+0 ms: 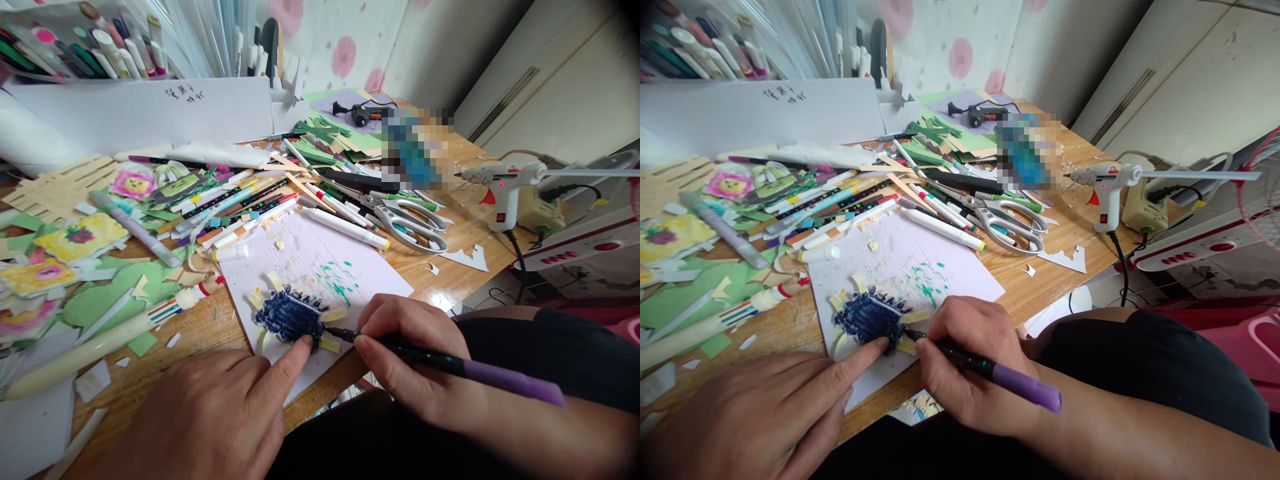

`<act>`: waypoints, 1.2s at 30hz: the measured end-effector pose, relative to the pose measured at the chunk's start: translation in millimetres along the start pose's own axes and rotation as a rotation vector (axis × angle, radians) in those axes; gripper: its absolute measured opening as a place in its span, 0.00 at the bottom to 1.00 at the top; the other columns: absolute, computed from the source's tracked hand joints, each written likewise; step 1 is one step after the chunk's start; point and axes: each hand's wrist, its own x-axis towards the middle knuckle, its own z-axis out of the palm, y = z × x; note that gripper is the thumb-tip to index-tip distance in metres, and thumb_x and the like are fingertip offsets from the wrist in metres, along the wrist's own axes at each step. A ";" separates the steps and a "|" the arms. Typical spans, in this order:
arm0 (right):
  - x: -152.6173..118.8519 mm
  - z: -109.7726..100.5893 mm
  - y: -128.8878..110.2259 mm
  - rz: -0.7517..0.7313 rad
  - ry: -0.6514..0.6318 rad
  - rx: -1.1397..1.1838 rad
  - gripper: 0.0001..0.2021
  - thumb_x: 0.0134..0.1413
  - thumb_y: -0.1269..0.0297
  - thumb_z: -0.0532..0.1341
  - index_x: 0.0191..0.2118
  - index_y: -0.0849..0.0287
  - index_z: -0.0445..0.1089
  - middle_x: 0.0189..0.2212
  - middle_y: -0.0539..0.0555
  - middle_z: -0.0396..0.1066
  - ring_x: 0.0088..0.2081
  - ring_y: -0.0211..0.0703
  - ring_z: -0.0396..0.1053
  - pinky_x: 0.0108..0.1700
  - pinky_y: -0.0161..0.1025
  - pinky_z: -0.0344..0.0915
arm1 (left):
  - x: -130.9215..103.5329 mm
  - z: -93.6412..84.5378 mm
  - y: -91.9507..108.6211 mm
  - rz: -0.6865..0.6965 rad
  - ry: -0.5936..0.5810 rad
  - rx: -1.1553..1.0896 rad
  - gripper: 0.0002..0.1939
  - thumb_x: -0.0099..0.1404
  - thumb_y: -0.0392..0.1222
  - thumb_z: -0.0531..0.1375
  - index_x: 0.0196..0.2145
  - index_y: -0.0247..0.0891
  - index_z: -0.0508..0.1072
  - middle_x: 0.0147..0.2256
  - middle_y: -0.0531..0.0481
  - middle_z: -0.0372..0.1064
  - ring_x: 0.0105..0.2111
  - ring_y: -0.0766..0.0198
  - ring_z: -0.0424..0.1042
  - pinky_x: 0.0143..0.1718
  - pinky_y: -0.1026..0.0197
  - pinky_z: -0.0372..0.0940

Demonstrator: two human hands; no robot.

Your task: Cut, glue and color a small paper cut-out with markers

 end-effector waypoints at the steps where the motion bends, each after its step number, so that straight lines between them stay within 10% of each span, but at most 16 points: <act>1: 0.1 0.1 -0.1 -0.003 -0.005 0.004 0.07 0.54 0.75 0.59 0.28 0.57 0.63 0.21 0.49 0.67 0.23 0.36 0.66 0.24 0.33 0.58 | 0.0 -0.4 0.3 -0.002 -0.003 -0.002 0.22 0.64 0.30 0.50 0.55 0.34 0.65 0.27 0.51 0.73 0.22 0.60 0.73 0.22 0.56 0.63; 36: 9.3 2.5 1.6 0.110 0.039 0.036 0.07 0.58 0.68 0.60 0.29 0.57 0.64 0.23 0.50 0.68 0.24 0.38 0.64 0.25 0.36 0.58 | 6.6 -3.4 3.1 -0.020 -0.030 0.021 0.23 0.60 0.29 0.49 0.53 0.35 0.65 0.23 0.54 0.71 0.20 0.61 0.71 0.21 0.58 0.62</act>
